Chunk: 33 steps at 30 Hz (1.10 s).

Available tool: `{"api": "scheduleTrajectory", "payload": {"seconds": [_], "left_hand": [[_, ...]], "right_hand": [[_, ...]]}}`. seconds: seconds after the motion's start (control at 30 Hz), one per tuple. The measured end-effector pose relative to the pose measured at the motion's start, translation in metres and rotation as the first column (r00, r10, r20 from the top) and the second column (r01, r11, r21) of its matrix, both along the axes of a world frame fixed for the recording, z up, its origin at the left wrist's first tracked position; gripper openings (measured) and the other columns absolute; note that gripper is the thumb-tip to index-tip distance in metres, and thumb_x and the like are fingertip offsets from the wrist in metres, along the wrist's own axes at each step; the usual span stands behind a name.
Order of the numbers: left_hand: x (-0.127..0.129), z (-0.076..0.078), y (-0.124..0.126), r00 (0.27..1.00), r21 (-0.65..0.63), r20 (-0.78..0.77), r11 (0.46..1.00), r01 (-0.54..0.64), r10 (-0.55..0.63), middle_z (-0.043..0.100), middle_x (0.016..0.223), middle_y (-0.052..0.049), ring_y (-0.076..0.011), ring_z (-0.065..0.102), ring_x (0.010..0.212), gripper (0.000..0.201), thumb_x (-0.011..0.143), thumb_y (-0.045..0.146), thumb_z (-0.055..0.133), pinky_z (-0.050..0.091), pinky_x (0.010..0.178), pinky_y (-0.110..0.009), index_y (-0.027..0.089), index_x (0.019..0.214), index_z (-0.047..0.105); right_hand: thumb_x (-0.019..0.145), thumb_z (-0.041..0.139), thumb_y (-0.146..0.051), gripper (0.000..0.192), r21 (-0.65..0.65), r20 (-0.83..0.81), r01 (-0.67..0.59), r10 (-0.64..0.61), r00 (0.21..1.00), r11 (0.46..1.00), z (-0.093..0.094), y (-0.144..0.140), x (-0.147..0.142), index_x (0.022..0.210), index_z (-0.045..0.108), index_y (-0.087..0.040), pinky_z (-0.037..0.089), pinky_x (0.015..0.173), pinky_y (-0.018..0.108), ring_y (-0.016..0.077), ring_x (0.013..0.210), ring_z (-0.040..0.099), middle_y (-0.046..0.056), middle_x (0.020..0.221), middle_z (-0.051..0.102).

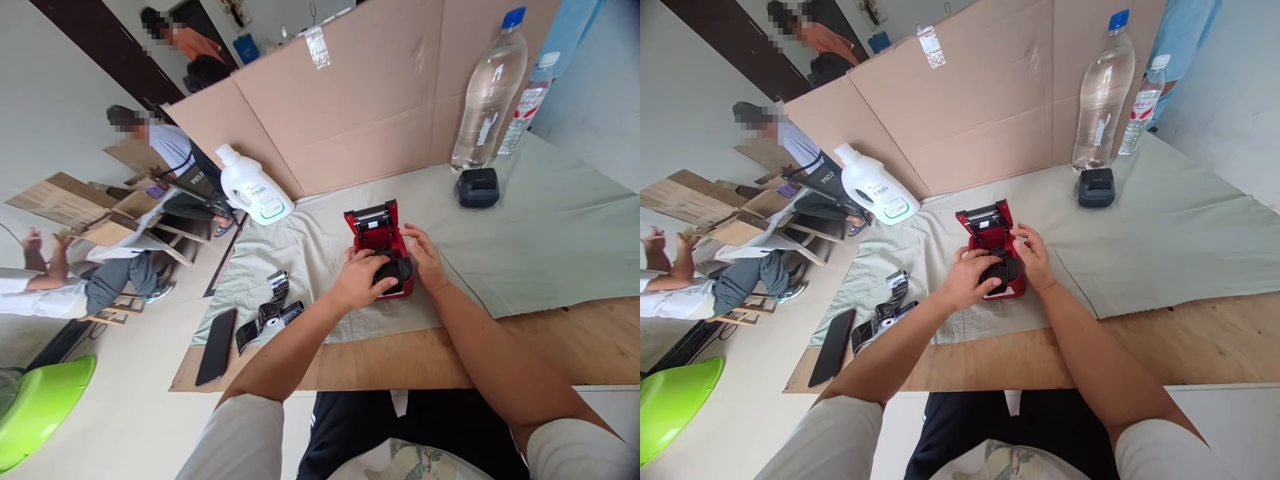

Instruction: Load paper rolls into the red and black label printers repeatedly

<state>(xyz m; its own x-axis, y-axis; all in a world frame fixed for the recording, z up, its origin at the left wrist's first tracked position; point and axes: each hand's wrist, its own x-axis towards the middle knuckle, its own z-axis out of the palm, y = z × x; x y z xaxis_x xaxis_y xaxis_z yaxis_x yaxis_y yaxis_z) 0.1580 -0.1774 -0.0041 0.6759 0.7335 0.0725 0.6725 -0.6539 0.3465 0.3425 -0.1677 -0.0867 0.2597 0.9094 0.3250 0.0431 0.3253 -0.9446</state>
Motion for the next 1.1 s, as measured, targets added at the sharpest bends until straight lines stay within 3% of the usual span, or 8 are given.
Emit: {"api": "scheduleTrajectory", "payload": {"seconds": [0.3, 0.4, 0.5, 0.57, 0.63, 0.83, 0.97, 1.1], "left_hand": [[0.000, -0.002, -0.002, 0.999, 0.044, -0.019, 0.998, 0.035, -0.034, 0.069, 0.120, -0.011, -0.0307, 0.056, 0.119, 0.047, 0.095, 0.056, 0.046, 0.025, 0.111, -0.055, 0.020, 0.121, 0.063], [-0.007, -0.006, 0.005, 0.981, 0.150, 0.196, 0.988, -0.032, 0.002, 0.067, 0.119, -0.012, -0.0267, 0.057, 0.117, 0.048, 0.099, 0.054, 0.035, 0.033, 0.109, -0.048, 0.019, 0.117, 0.063], [-0.012, -0.009, 0.027, 0.869, 0.273, 0.479, 0.918, -0.286, 0.128, 0.056, 0.134, -0.017, -0.0277, 0.046, 0.132, 0.054, 0.100, 0.056, 0.031, 0.032, 0.113, -0.046, 0.016, 0.127, 0.057], [-0.013, -0.012, 0.046, 0.807, 0.255, 0.572, 0.902, -0.347, 0.149, 0.045, 0.146, -0.017, -0.0281, 0.035, 0.142, 0.059, 0.099, 0.060, 0.032, 0.026, 0.118, -0.047, 0.018, 0.138, 0.048], [-0.013, -0.016, 0.062, 0.781, 0.194, 0.614, 0.937, -0.290, 0.114, 0.041, 0.151, -0.015, -0.0267, 0.032, 0.145, 0.062, 0.098, 0.062, 0.030, 0.026, 0.119, -0.046, 0.022, 0.144, 0.041], [-0.014, -0.030, 0.051, 0.689, 0.144, 0.722, 0.958, -0.247, 0.069, 0.058, 0.121, -0.013, -0.0238, 0.056, 0.116, 0.057, 0.101, 0.058, 0.025, 0.043, 0.104, -0.043, 0.019, 0.133, 0.050], [-0.019, -0.041, 0.017, 0.711, 0.175, 0.702, 0.961, -0.213, 0.030, 0.062, 0.106, -0.011, -0.0224, 0.059, 0.104, 0.052, 0.102, 0.052, 0.024, 0.046, 0.096, -0.041, 0.017, 0.123, 0.056], [-0.018, -0.062, -0.002, 0.725, 0.233, 0.689, 0.945, -0.232, 0.008, 0.060, 0.120, -0.014, -0.0255, 0.055, 0.120, 0.044, 0.103, 0.047, 0.028, 0.042, 0.103, -0.045, 0.018, 0.122, 0.054]], "right_hand": [[0.083, 0.062, -0.045, 0.025, 0.265, 0.363, -0.089, -0.013, 0.932, 0.960, 0.016, -0.012, 0.004, 0.067, 0.073, -0.029, 0.030, 0.117, 0.056, 0.0333, 0.135, 0.040, 0.001, 0.133, 0.062], [0.079, 0.067, -0.038, 0.018, 0.315, 0.464, -0.103, -0.059, 0.884, 0.943, 0.019, -0.013, 0.004, 0.066, 0.070, -0.027, 0.034, 0.114, 0.056, 0.0333, 0.133, 0.042, 0.003, 0.129, 0.063], [0.077, 0.067, -0.032, 0.013, 0.370, 0.519, -0.120, -0.098, 0.849, 0.921, 0.019, -0.013, 0.004, 0.066, 0.068, -0.024, 0.037, 0.112, 0.055, 0.0328, 0.132, 0.043, 0.006, 0.128, 0.062], [0.076, 0.067, -0.029, 0.010, 0.391, 0.537, -0.132, -0.110, 0.837, 0.911, 0.019, -0.013, 0.005, 0.068, 0.066, -0.023, 0.037, 0.112, 0.055, 0.0327, 0.133, 0.042, 0.007, 0.129, 0.059], [0.076, 0.066, -0.029, 0.006, 0.384, 0.549, -0.124, -0.118, 0.827, 0.915, 0.019, -0.014, 0.005, 0.077, 0.068, -0.023, 0.034, 0.114, 0.056, 0.0340, 0.137, 0.038, 0.007, 0.139, 0.052], [0.076, 0.064, -0.043, 0.071, 0.286, 0.590, -0.099, -0.094, 0.802, 0.953, 0.018, -0.014, 0.006, 0.141, 0.043, -0.022, 0.025, 0.117, 0.062, 0.0393, 0.150, 0.015, 0.012, 0.164, 0.015], [0.082, 0.058, -0.042, 0.067, 0.329, 0.573, -0.148, -0.072, 0.817, 0.933, 0.016, -0.012, 0.006, 0.143, 0.040, -0.021, 0.032, 0.115, 0.060, 0.0357, 0.144, 0.034, 0.016, 0.149, 0.045], [0.087, 0.056, -0.041, 0.044, 0.378, 0.530, -0.153, -0.079, 0.844, 0.913, 0.016, -0.011, 0.004, 0.125, 0.057, -0.020, 0.044, 0.106, 0.054, 0.0314, 0.123, 0.055, 0.013, 0.119, 0.067]]}}
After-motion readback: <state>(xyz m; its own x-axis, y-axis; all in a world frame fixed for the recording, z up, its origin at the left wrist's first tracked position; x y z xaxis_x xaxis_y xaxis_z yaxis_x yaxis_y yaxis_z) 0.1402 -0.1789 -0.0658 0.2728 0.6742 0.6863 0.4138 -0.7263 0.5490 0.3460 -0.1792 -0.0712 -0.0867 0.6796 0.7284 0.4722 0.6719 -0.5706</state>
